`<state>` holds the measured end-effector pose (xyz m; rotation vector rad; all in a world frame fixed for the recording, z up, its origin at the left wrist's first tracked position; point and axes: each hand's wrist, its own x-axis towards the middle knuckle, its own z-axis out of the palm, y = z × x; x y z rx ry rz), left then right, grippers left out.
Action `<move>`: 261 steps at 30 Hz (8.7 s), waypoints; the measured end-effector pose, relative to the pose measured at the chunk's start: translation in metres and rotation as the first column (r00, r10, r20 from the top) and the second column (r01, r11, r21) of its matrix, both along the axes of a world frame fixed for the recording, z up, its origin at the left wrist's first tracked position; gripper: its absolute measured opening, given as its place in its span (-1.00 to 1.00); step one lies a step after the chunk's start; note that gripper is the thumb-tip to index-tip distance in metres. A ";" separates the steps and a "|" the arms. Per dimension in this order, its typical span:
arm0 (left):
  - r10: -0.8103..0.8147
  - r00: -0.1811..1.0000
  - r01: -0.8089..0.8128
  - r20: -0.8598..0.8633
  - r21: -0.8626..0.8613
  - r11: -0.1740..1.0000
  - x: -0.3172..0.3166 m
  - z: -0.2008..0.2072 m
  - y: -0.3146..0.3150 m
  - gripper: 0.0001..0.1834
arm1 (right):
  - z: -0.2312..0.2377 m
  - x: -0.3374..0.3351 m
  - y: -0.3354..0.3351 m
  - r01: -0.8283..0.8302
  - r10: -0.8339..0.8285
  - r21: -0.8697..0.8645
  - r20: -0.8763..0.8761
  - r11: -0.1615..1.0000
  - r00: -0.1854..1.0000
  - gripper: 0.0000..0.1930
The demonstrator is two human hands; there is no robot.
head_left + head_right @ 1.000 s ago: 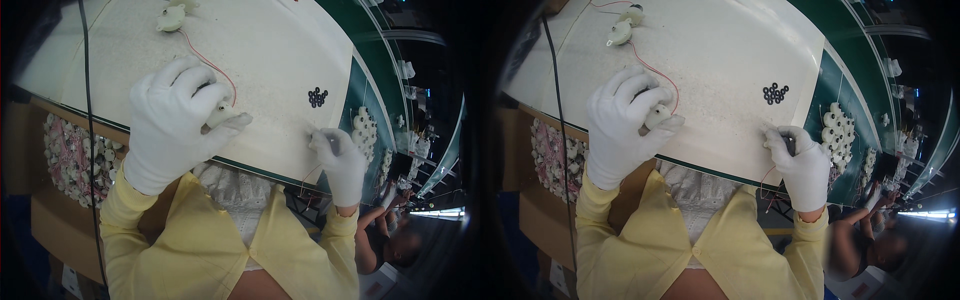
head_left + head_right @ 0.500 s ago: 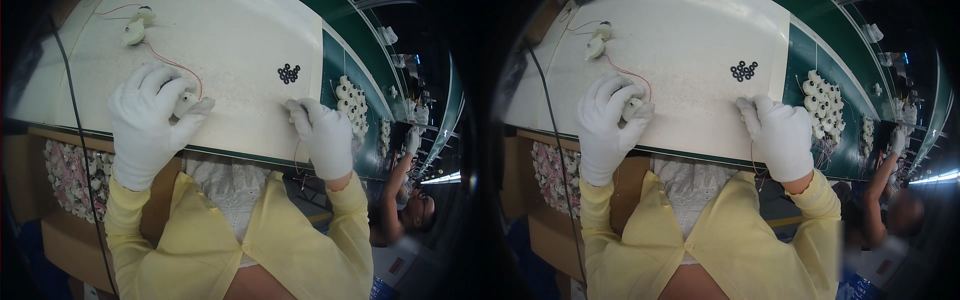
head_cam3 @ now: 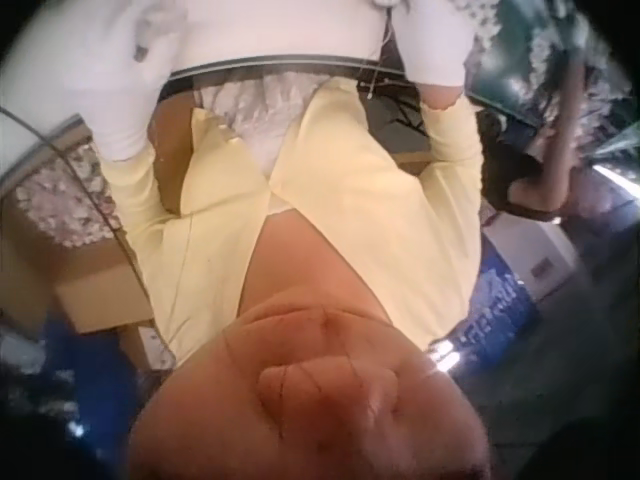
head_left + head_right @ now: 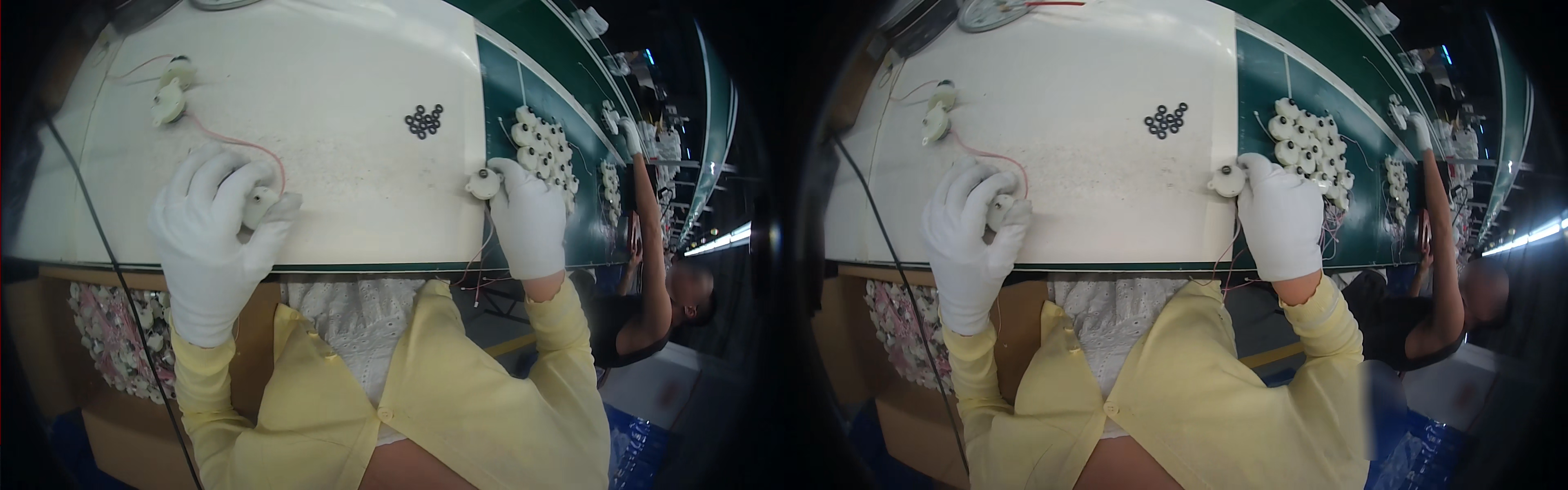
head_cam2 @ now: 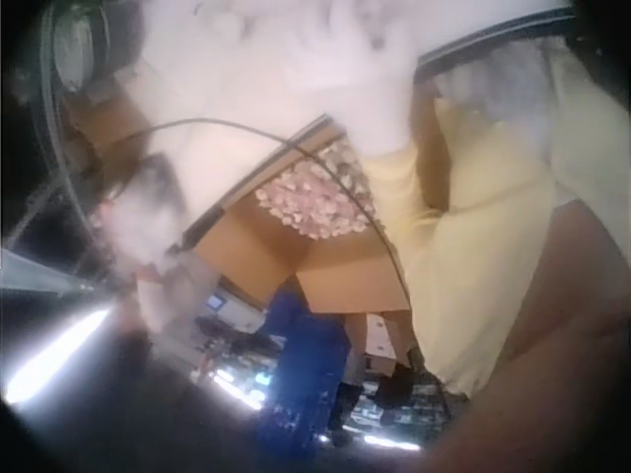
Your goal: The person assembles small white electronic components by inserting metal washers into their centers and placing them on a green workbench. They then use a brush to apply a white substance to the components and transfer the finished items into a cardboard box.
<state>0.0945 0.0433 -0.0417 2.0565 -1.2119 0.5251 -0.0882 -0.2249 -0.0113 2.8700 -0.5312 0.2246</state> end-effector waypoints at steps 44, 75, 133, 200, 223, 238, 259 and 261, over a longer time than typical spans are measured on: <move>0.046 0.975 -0.076 0.217 0.131 0.989 -0.026 0.025 0.013 -0.59 | 0.023 -0.099 -0.015 0.001 -0.482 0.623 0.604 0.783 0.635 -0.82; -0.739 0.599 0.715 0.308 0.211 0.667 -0.119 0.060 -0.312 -0.59 | 0.025 -0.088 0.035 -0.244 0.115 0.805 0.358 -0.541 0.927 -0.73; 0.226 0.941 -0.275 0.254 0.177 0.945 0.071 0.080 -0.090 -0.54 | -0.031 -0.137 -0.073 -0.750 -0.540 0.204 0.579 -0.629 0.611 -0.63; 0.001 0.996 0.004 -0.090 0.057 0.998 0.012 -0.001 -0.009 -0.72 | 0.025 0.078 -0.019 0.061 -0.044 0.847 -0.044 0.528 0.998 -0.75; -0.003 0.997 0.007 -0.076 0.064 0.998 0.012 -0.002 -0.009 -0.68 | 0.046 0.054 0.002 -0.249 0.332 0.315 -0.242 0.916 0.912 -0.76; -0.017 0.997 0.008 0.072 0.132 0.991 0.009 0.004 -0.014 -0.63 | 0.025 0.023 0.016 -0.045 -0.038 0.846 0.077 0.532 0.996 -0.80; 0.000 1.000 -0.007 0.031 0.239 0.971 -0.007 0.008 -0.020 -0.72 | 0.008 -0.161 -0.077 -0.800 -0.850 0.515 0.228 -0.310 0.475 -0.49; 0.000 0.999 -0.008 0.036 0.241 0.970 -0.007 0.006 -0.020 -0.74 | 0.005 -0.156 -0.074 -0.795 -0.841 0.488 0.200 -0.359 0.503 -0.41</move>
